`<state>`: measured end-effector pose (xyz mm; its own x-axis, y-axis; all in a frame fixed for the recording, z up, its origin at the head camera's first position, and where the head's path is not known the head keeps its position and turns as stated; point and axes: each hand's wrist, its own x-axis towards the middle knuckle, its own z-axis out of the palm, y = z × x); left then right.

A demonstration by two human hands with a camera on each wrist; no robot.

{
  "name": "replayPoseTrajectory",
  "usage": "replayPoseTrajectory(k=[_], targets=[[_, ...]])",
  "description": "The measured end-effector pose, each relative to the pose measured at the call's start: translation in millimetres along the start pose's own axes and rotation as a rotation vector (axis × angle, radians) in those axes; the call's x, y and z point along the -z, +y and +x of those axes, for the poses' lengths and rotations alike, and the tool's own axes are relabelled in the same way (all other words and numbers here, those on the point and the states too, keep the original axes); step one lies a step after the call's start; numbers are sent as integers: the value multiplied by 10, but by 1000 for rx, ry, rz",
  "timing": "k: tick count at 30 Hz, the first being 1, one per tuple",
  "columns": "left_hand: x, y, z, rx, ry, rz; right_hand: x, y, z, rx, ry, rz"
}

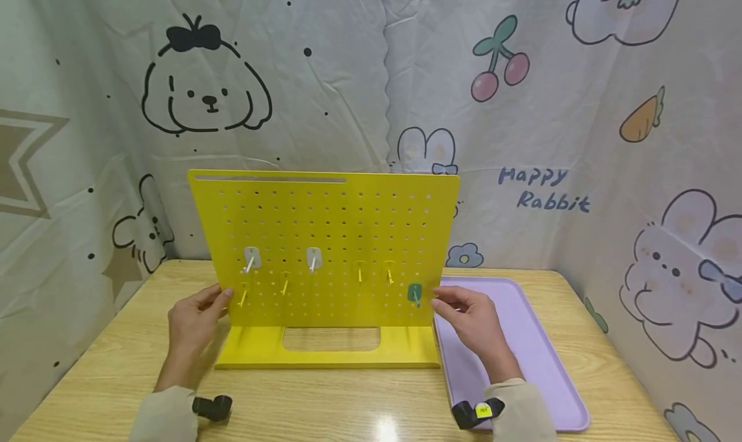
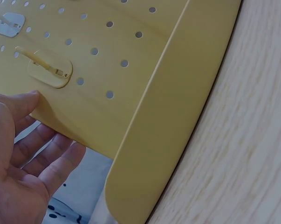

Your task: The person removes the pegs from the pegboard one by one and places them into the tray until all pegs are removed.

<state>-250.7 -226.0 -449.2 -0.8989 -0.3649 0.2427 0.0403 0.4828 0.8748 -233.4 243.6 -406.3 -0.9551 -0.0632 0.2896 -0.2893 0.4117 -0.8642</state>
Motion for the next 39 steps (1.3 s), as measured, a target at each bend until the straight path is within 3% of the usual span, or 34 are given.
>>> replayPoseTrajectory(k=[6,14,28,39], targets=[[1,-9,-3,-9,4,6,-130,64,4,9,-18,12],[4,4,-2,-15,2,14,-243,126,24,-51,-36,-25],[-1,-3,-6,-21,16,-31,-301,103,46,-114,-24,-39],[-4,-11,18,-38,28,-25,-256,63,37,-55,-11,-79]])
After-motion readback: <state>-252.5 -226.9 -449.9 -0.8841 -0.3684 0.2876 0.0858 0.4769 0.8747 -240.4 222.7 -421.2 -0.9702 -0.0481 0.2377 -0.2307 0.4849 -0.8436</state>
